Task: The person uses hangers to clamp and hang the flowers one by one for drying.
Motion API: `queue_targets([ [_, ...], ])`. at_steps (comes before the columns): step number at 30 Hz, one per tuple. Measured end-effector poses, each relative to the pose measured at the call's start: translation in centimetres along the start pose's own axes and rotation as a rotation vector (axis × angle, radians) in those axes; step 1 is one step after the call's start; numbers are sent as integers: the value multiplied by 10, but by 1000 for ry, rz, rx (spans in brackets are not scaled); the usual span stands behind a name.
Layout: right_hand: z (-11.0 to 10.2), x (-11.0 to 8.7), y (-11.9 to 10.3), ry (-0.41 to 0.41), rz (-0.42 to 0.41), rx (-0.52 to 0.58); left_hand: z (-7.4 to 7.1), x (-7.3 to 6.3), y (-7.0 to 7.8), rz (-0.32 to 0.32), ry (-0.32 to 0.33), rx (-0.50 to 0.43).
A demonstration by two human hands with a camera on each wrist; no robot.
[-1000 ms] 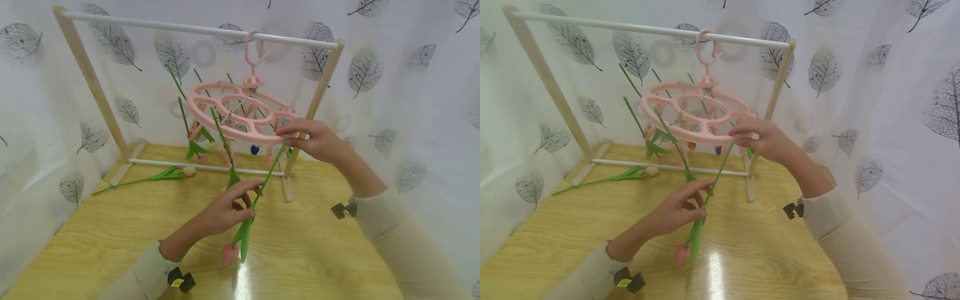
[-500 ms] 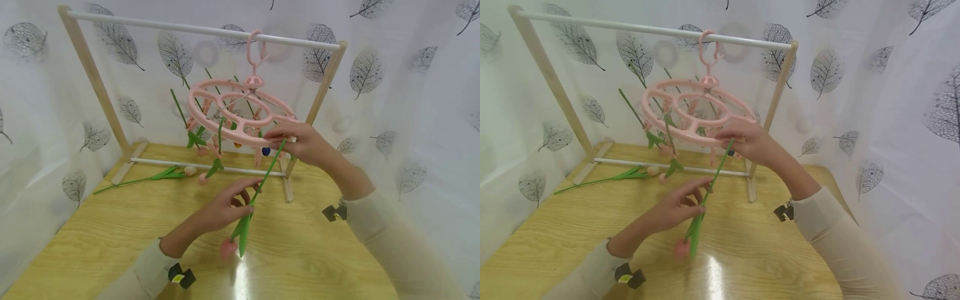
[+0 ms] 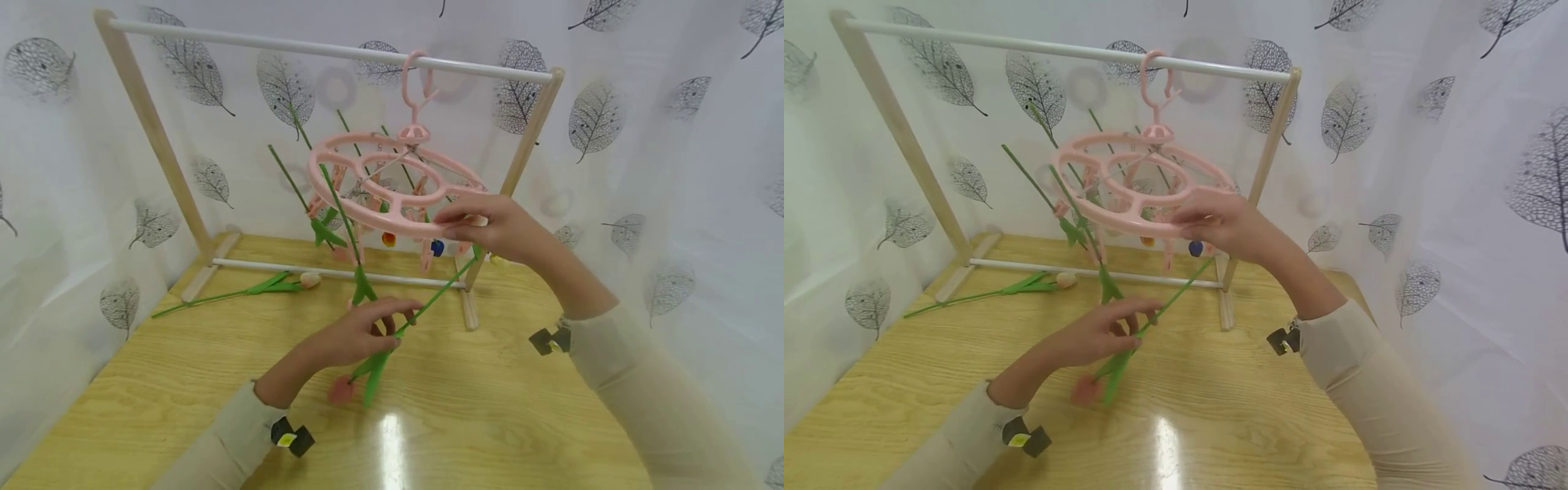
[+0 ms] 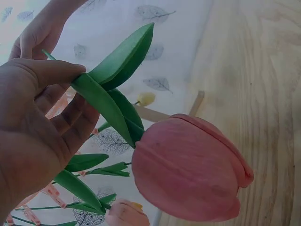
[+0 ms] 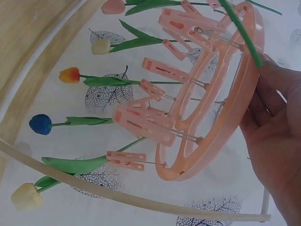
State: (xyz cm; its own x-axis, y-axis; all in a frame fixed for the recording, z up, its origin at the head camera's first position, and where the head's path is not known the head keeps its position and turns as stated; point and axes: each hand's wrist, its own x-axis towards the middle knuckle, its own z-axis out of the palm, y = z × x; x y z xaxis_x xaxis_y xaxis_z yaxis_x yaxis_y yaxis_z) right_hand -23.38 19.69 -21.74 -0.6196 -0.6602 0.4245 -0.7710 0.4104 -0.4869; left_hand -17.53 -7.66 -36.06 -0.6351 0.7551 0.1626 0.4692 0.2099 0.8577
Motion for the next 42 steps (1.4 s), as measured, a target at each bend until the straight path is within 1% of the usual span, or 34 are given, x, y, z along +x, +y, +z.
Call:
queue_targets([
  [5, 0, -3, 6, 54, -63, -2, 2, 2, -5, -27, 2, 14],
  [13, 2, -9, 12, 136, -151, -30, 4, 2, -5, -27, 34, -5],
  [15, 3, -11, 13, 148, -161, -40, 5, 1, -6, -31, 40, -2],
  [17, 3, -14, 13, 161, -154, -50, 7, 1, -6, -32, 45, 1],
  [20, 3, -19, 13, 209, -121, -52, 9, 1, -7, -37, 44, 5],
  [22, 1, -26, 11, 269, -93, -54, 11, 2, -8, -38, 40, 9],
  [24, 1, -33, 10, 326, -76, 15, 12, 3, -9, -42, 35, 13],
  [26, 2, -42, 9, 358, -42, 68, 13, 3, -10, -46, 32, 12],
  [28, 5, -50, 11, 337, 9, 113, 13, 4, -11, -51, 31, 13],
  [29, 7, -53, 13, 319, 36, 117, 13, 4, -12, -53, 31, 15],
  [32, 16, -58, 21, 246, 152, 22, 12, 4, -13, -53, 30, 17],
  [34, 22, -57, 27, 210, 218, -26, 13, 5, -14, -59, 30, 14],
  [36, 28, -54, 29, 191, 276, -38, 14, 5, -16, -71, 34, 15],
  [40, 40, -47, 29, 172, 364, -10, 15, 7, -19, -89, 38, 19],
  [42, 45, -44, 29, 183, 378, 16, 16, 9, -20, -91, 44, 26],
])
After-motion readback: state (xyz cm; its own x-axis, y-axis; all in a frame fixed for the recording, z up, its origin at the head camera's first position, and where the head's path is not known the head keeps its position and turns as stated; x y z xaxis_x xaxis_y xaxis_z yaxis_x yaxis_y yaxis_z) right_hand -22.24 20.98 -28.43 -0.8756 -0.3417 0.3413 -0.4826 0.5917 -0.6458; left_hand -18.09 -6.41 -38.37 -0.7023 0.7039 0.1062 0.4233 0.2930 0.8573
